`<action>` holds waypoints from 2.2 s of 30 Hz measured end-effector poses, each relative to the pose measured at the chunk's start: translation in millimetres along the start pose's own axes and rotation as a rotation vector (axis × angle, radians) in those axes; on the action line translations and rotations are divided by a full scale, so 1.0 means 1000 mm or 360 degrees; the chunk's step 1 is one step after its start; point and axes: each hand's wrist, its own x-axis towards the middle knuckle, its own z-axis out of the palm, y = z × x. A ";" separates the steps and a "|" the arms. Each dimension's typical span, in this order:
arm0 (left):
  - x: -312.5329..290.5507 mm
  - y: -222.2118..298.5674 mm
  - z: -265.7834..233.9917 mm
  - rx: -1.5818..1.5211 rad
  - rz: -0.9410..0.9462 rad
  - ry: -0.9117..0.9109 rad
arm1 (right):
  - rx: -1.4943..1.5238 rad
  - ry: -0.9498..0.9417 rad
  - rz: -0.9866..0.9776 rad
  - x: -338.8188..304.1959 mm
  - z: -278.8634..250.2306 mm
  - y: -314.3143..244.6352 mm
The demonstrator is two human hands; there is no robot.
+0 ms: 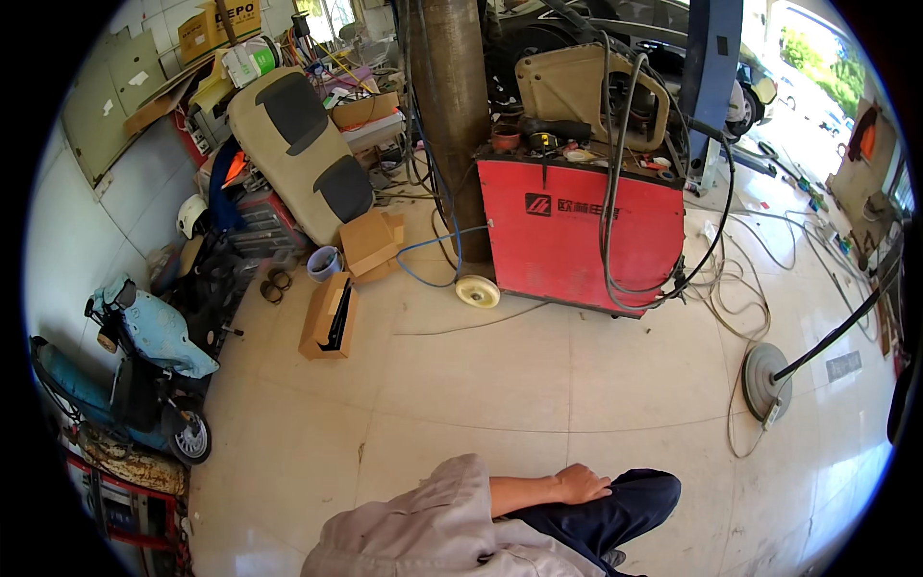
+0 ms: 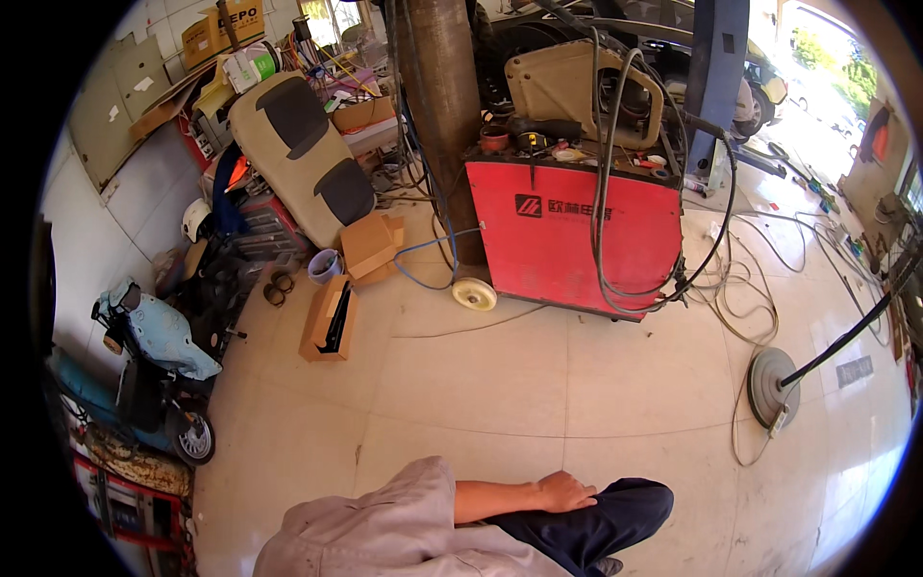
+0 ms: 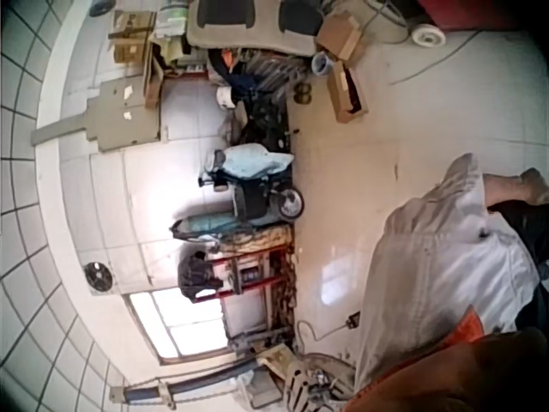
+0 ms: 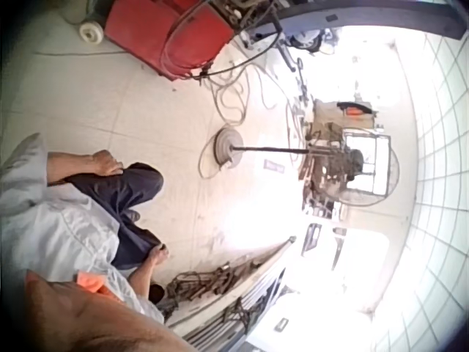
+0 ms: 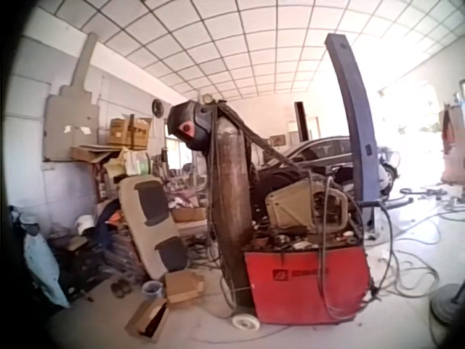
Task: The person picks up a metal tool from a bucket and inspects it. The person then walks to a cardboard box, opens it, removes a silver rectangular object, and places it back inside.
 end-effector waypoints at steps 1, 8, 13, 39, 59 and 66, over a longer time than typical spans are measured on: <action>-0.002 -0.014 -0.004 0.0021 0.0084 0.0051 | -0.0010 0.0011 -0.0061 -0.001 -0.002 -0.001; -0.033 -0.063 -0.006 0.0339 0.0016 0.0087 | -0.0072 0.0130 -0.0184 -0.002 0.008 0.013; -0.027 -0.022 -0.004 0.0367 0.0195 -0.0169 | 0.0027 0.0113 0.0003 -0.006 -0.001 0.004; 0.135 0.104 -0.002 -0.0043 0.0386 -0.0150 | 0.0179 -0.0012 0.0320 -0.025 0.000 0.026; 0.141 0.058 0.039 0.0112 0.0604 0.0427 | 0.0182 -0.0135 0.0199 0.004 -0.026 -0.032; 0.149 0.056 0.038 0.0153 0.0449 0.0399 | 0.0152 -0.0098 0.0229 0.003 -0.020 -0.023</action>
